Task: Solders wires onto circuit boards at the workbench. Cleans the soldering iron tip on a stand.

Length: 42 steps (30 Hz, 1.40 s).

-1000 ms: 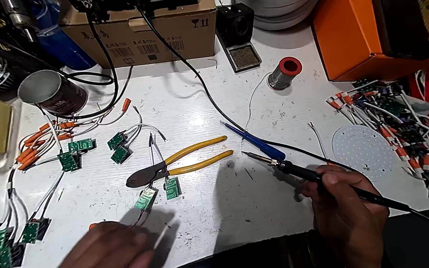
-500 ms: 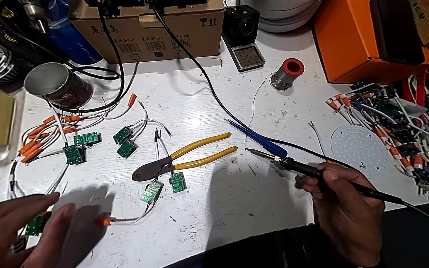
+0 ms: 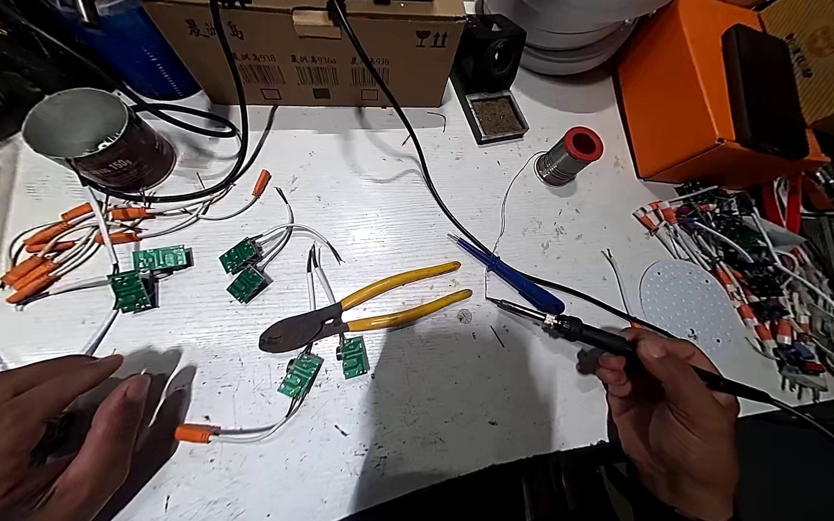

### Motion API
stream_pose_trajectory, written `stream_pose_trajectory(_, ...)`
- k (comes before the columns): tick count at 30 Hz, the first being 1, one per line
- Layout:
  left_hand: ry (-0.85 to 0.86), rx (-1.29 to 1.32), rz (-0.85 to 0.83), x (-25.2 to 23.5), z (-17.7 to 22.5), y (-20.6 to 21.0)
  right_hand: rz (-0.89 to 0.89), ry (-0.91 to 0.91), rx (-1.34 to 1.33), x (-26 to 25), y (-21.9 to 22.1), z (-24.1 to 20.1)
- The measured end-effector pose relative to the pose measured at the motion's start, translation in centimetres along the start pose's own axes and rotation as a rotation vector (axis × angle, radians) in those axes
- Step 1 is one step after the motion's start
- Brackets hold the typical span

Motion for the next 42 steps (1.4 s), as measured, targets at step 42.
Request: stream_pose_trajectory(42, -0.003, 0.106, -0.087, 0.6, 1.4, 0.9, 0.274, 0.244, 0.006, 0.0, -1.5, 1.4)
Point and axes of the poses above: each hand's wrist, its own x-axis away from the middle knuckle, its own y-axis out of the palm, z = x × y, the point moved 10 cm from there along -x, towards the middle knuckle, and after that the axes turned 3 degrees about z, right-handed, at the moved point
